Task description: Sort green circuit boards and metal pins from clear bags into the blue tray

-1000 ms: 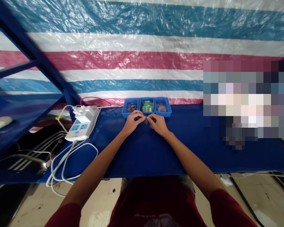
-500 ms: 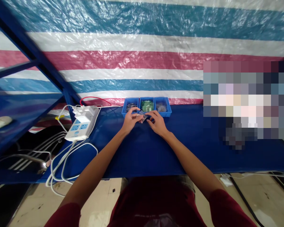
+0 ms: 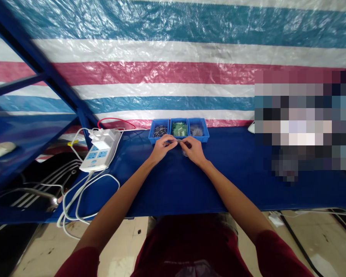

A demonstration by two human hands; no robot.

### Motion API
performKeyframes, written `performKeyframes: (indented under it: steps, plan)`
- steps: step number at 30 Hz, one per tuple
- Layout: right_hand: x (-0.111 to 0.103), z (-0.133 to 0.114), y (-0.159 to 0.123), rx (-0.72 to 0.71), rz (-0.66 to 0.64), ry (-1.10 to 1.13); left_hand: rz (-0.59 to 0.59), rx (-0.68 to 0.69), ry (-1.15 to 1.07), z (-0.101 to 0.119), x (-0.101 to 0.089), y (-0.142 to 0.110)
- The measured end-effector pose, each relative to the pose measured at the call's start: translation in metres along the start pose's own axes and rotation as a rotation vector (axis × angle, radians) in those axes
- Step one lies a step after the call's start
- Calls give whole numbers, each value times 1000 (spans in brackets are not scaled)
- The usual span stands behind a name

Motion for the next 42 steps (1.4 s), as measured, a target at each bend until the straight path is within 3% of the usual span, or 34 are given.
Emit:
performKeyframes:
  steps: [15, 20, 24, 28, 30, 34, 38, 42]
  plan:
    - [2, 2, -2, -60, -97, 28, -56, -149, -289, 5, 5, -2]
    - [2, 1, -1, -85, -67, 15, -60, -183, -367, 5, 5, -2]
    - [2, 0, -1, 1, -61, 69, -31, -165, -233, 7, 4, -2]
    - [3, 4, 0, 181, -76, 397, 33, -106, 32, 6, 1, -3]
    - [0, 8, 3, 253, 10, 582, 73, -75, 114, 4, -1, -3]
    - [-10, 17, 9, 351, 333, 900, 98, -28, 207, 0, -2, -3]
    - [-13, 20, 9, 417, 398, 941, -52, 22, 384, -1, 6, -5]
    - [-14, 15, 6, 352, 348, 696, -419, 110, 626, -7, 28, -12]
Point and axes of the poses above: each hand's wrist, its own y-axis towards the middle knuckle, its own x-axis out of the palm, z = x × y, the point moved 2 cm from there along y, towards the middle knuckle, and after that the axes turned 10 degrees about -z, right-handed, at the moved point
